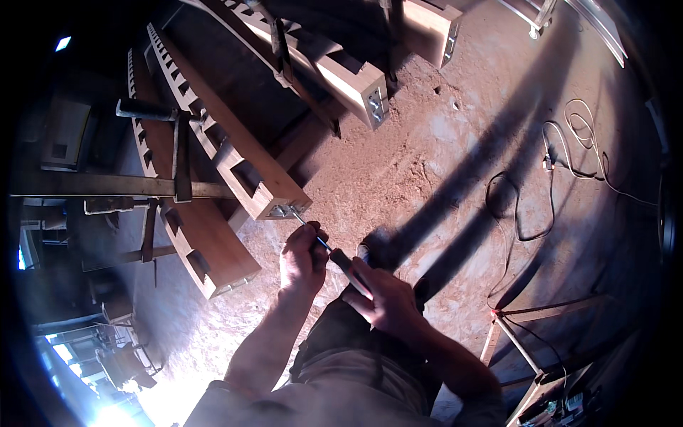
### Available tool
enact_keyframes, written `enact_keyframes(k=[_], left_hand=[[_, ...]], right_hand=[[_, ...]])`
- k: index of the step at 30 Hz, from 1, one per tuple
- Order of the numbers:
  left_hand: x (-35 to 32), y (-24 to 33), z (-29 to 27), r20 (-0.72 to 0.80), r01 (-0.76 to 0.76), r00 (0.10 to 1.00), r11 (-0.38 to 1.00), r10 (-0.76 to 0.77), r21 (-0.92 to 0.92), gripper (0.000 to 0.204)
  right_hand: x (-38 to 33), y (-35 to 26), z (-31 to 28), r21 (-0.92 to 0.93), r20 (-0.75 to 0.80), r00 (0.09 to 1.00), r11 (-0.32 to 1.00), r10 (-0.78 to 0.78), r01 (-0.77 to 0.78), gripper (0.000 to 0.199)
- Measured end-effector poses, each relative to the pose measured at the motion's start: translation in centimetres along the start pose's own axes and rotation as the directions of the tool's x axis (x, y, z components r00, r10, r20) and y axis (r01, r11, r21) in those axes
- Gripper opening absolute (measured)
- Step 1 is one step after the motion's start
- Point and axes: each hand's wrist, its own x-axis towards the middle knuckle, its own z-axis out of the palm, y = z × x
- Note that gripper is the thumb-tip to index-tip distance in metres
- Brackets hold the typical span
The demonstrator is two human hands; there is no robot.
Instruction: The person uses a screwdriver to tighten screws on a wooden structure, then retrieves more screws from a plastic bag on a workbench.
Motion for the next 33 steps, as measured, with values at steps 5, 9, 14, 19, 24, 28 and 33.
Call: enact_keyframes(k=[5,9,14,19,24,28,33], left_hand=[[-0.4,0.7,0.3,0.038,0.027,0.999,1.000,-0.027,0.000,0.016],[0.4,0.4,-1.1,0.089,0.012,0.996,0.999,-0.015,0.041,0.018],[-0.1,0.4,0.3,0.031,0.016,0.999,0.999,-0.015,-0.032,0.017],[-0.4,0.9,0.2,0.088,0.050,0.995,0.999,-0.050,0.006,0.016],[0.3,0.3,-0.4,0.043,0.024,0.999,1.000,-0.024,0.000,0.015],[-0.4,0.9,0.6,0.022,0.054,0.998,0.999,-0.054,0.002,0.015],[-0.4,1.1,0.6,0.029,0.025,0.999,0.999,-0.025,0.027,0.015]], right_hand=[[0.5,-0.8,0.2,0.700,0.295,0.919,0.595,0.262,-0.395,0.033],[-0.7,-0.2,1.9,0.802,0.548,0.826,-0.364,0.130,-0.474,0.052],[0.5,-0.6,-0.2,0.101,0.020,0.998,0.993,0.056,-0.057,0.035],[0.9,-0.9,0.4,0.383,0.077,0.960,0.881,0.268,-0.277,0.038],[1.7,-1.6,-1.4,0.626,0.501,0.685,0.325,0.529,-0.709,0.042],[0.6,0.1,-0.2,-0.120,0.019,0.994,0.987,-0.105,0.107,0.028],[0.5,-0.2,0.6,0.825,0.548,0.797,-0.009,0.252,-0.564,0.030]])
